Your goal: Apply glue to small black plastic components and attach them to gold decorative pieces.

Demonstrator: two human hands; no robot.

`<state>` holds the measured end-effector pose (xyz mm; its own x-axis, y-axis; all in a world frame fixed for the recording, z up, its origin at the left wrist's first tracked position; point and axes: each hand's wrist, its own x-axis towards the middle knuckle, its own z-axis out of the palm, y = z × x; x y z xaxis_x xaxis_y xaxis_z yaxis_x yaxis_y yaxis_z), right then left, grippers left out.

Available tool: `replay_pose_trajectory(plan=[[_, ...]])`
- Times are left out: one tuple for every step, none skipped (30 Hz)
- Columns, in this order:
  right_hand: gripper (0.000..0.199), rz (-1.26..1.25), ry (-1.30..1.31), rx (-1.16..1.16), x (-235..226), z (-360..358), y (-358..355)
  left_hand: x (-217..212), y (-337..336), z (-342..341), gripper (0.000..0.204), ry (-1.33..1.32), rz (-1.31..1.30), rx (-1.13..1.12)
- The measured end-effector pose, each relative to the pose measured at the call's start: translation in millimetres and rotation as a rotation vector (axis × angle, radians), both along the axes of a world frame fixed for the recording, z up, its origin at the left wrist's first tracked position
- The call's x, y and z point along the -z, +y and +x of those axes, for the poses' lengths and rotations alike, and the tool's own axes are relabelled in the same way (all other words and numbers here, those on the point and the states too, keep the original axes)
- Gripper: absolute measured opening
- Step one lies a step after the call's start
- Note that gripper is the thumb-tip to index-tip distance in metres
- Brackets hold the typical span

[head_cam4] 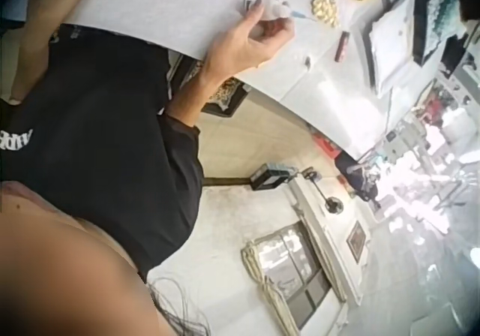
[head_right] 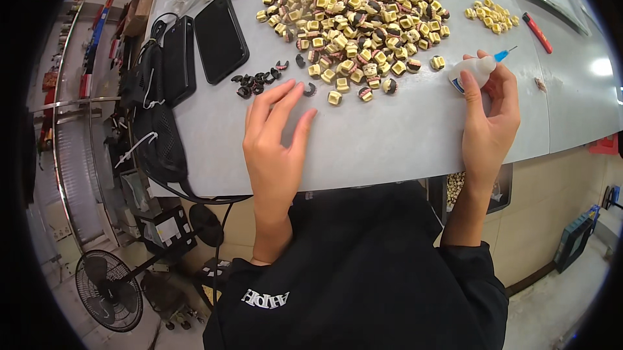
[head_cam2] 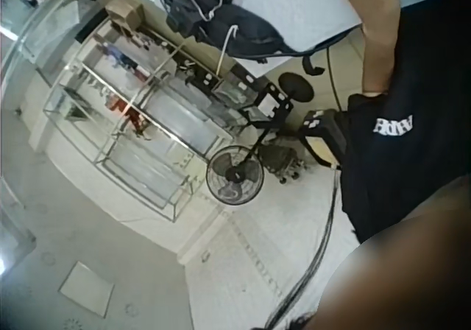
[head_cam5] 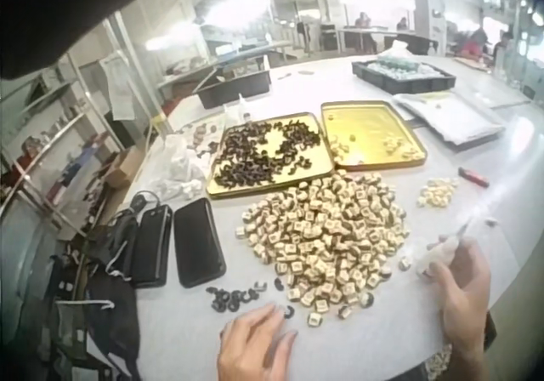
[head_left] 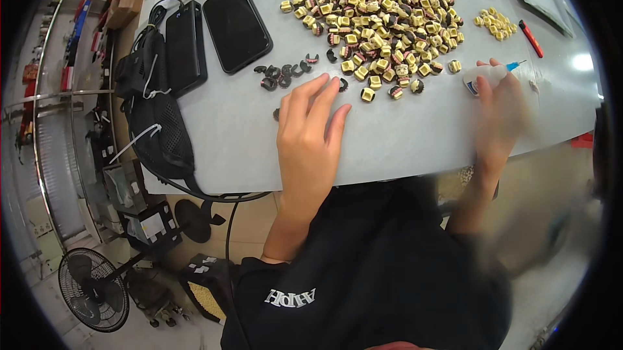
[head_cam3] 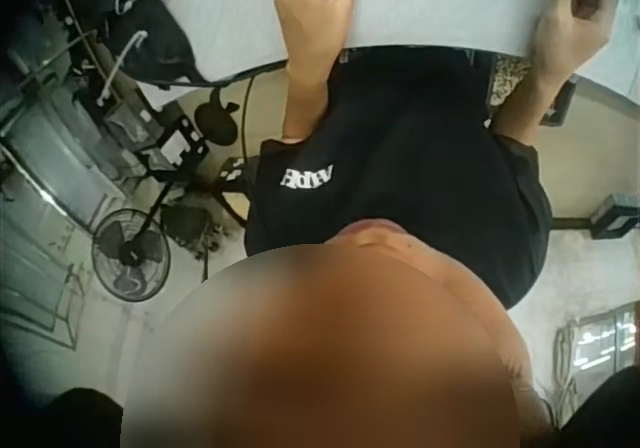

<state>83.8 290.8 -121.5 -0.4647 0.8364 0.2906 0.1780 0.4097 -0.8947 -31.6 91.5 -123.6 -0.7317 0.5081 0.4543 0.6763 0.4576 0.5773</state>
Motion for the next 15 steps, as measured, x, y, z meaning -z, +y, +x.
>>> replay_pose_trajectory(plan=[[0.026, -0.002, -0.001, -0.004, -0.2, -0.5, -0.3, 0.5, 0.9, -1.3, 0.025, -0.049, 0.007, 0.021], [0.026, -0.010, 0.025, -0.012, 0.2, -1.2, -0.8, 0.7, 2.9, -2.0, 0.025, -0.050, 0.004, 0.015], [0.026, -0.019, 0.052, -0.021, 0.4, -2.1, -1.2, 0.0, 6.1, -2.3, 0.023, -0.095, 0.002, 0.025], [0.026, -0.029, 0.080, -0.030, 0.5, -2.8, -1.4, -1.0, 9.2, -2.6, 0.022, -0.139, 0.001, 0.034], [0.026, -0.033, 0.081, -0.038, 0.2, -2.7, -1.6, -1.9, 10.8, -3.4, 0.020, -0.183, 0.000, 0.043], [0.027, -0.045, 0.079, -0.046, -0.6, -1.7, -1.8, -2.4, 10.9, -4.6, 0.020, -0.181, -0.003, 0.034], [0.027, -0.056, 0.075, -0.049, -0.7, 0.5, -1.4, -1.6, 12.0, -5.5, 0.018, -0.153, -0.013, 0.035], [0.027, -0.066, 0.072, -0.052, -1.0, 2.0, -0.9, -1.1, 12.9, -6.2, 0.016, -0.125, -0.023, 0.035], [0.027, -0.069, 0.072, -0.056, -1.5, 2.7, -0.6, -0.8, 13.5, -6.3, 0.015, -0.097, -0.033, 0.037], [0.027, -0.074, 0.057, -0.061, -2.3, 3.1, -0.5, -1.4, 11.8, -5.2, 0.015, -0.096, -0.036, 0.035], [0.027, -0.080, 0.041, -0.066, -3.0, 3.1, -0.4, -3.1, 7.4, -3.1, 0.014, -0.122, -0.029, 0.040], [0.027, -0.087, 0.024, -0.067, -3.7, 3.9, -0.6, -5.3, 2.7, -0.5, 0.013, -0.149, -0.025, 0.050], [0.027, -0.091, 0.022, -0.064, -3.9, 4.0, -0.5, -6.5, 0.0, 0.9, 0.013, -0.177, -0.020, 0.059], [0.027, -0.074, 0.031, -0.074, -3.8, 3.7, -0.2, -6.5, -0.6, 1.4, 0.013, -0.179, -0.024, 0.062], [0.027, -0.057, 0.040, -0.084, -3.6, 3.3, 0.1, -6.0, -1.0, 1.8, 0.014, -0.194, -0.003, 0.062]])
